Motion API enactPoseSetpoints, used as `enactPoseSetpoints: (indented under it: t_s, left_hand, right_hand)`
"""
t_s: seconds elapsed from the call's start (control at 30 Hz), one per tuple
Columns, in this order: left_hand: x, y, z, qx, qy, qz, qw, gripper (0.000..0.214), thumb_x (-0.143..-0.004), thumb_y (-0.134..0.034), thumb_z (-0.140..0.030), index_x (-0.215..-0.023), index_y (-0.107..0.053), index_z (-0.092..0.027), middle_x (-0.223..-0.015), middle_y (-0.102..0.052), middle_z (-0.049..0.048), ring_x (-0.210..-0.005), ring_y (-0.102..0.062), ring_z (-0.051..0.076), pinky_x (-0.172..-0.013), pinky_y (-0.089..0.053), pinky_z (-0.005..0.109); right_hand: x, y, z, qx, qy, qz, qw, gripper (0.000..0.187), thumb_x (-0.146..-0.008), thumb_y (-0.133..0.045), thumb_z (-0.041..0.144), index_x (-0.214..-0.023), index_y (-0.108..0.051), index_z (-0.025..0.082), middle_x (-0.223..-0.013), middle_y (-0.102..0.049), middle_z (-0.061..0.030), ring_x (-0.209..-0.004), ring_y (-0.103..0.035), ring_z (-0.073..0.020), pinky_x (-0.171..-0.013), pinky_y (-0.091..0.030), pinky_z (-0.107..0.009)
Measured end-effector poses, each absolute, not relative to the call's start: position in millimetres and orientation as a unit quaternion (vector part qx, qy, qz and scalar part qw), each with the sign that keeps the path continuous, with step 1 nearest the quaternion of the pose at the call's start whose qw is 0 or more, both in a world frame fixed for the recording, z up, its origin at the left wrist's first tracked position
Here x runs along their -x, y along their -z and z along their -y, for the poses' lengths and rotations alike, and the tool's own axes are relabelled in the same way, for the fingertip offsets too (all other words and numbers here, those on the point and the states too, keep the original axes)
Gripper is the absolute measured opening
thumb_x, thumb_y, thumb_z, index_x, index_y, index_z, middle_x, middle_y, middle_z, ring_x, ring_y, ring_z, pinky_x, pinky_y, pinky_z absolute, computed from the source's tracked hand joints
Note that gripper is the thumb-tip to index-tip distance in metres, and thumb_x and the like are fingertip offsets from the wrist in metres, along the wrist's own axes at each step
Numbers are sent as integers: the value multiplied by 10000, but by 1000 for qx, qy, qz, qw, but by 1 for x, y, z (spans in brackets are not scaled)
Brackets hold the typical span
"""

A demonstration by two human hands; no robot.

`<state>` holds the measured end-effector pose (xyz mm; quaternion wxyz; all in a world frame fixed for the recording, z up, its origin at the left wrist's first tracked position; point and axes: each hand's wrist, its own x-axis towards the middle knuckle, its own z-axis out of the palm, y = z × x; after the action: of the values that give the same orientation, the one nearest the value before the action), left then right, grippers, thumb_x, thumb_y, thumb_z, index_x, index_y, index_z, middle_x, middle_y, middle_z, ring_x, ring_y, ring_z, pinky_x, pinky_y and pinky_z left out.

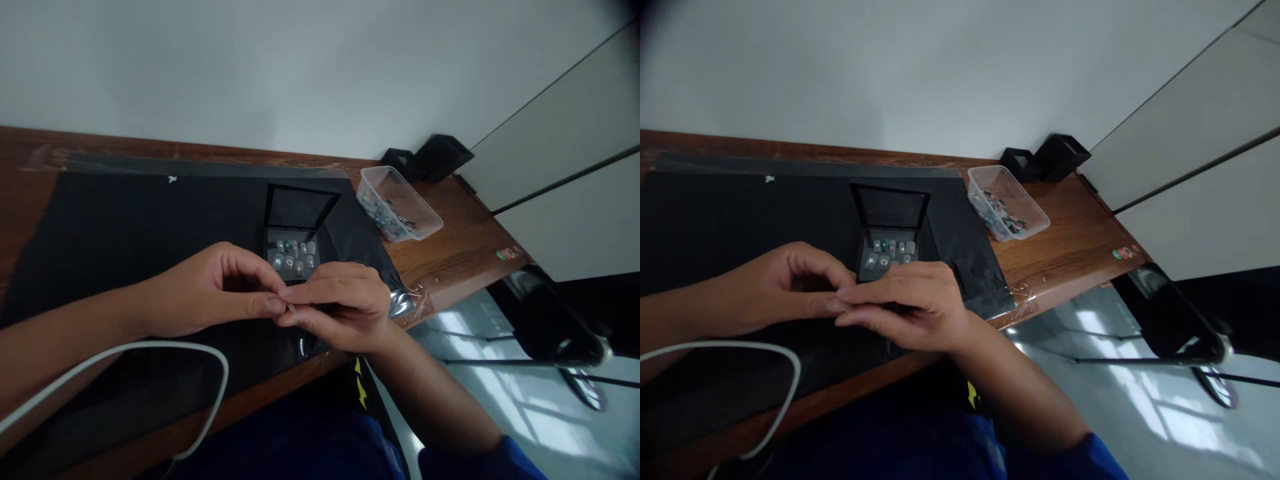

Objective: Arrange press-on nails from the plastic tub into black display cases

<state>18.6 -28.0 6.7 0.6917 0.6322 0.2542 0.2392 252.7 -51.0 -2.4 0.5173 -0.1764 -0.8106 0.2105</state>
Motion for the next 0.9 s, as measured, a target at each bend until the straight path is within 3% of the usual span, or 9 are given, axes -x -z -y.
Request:
enactPoseSetpoints:
  t_s: [0.13,0.47,0.7,0.9]
  left_hand:
    - [-16,-3,28,-597,-226,-253,727,197,-876,-911,-467,-960,-902,-288,-792,-826,14,-715,-758,159,-695,-619,218]
    - [-15,-3,27,-635,-260,-274,674,127,-785,-985,-374,-882,-911,-338,-680,-785,-17,-593,-710,131,-589,-583,180]
    - [-19,-4,28,-656,-318,-282,624,118,-799,-979,-348,-896,-914,-358,-679,-786,-29,-603,-723,103,-591,-571,117]
    - [-21,-9,24,-620,-312,-293,658,160,-740,-1008,-292,-838,-908,-369,-718,-820,-35,-626,-739,82,-622,-569,75]
  right_hand:
    - [-254,2,50,166,-149,826,518,113,-1039,-770,257,-1039,-821,156,-762,-801,-1,-608,-722,-75,-602,-606,-175]
    - [-260,-5,51,165,-1,854,494,86,-1033,-730,153,-1046,-815,163,-739,-757,38,-569,-635,-72,-523,-497,-231]
    - [-259,-5,52,181,-6,849,497,65,-1007,-765,146,-1041,-819,131,-735,-770,12,-579,-666,-86,-537,-523,-241]
    - [-251,-1,55,208,-45,835,508,126,-996,-795,183,-1103,-797,117,-831,-835,8,-626,-731,-76,-608,-590,-205]
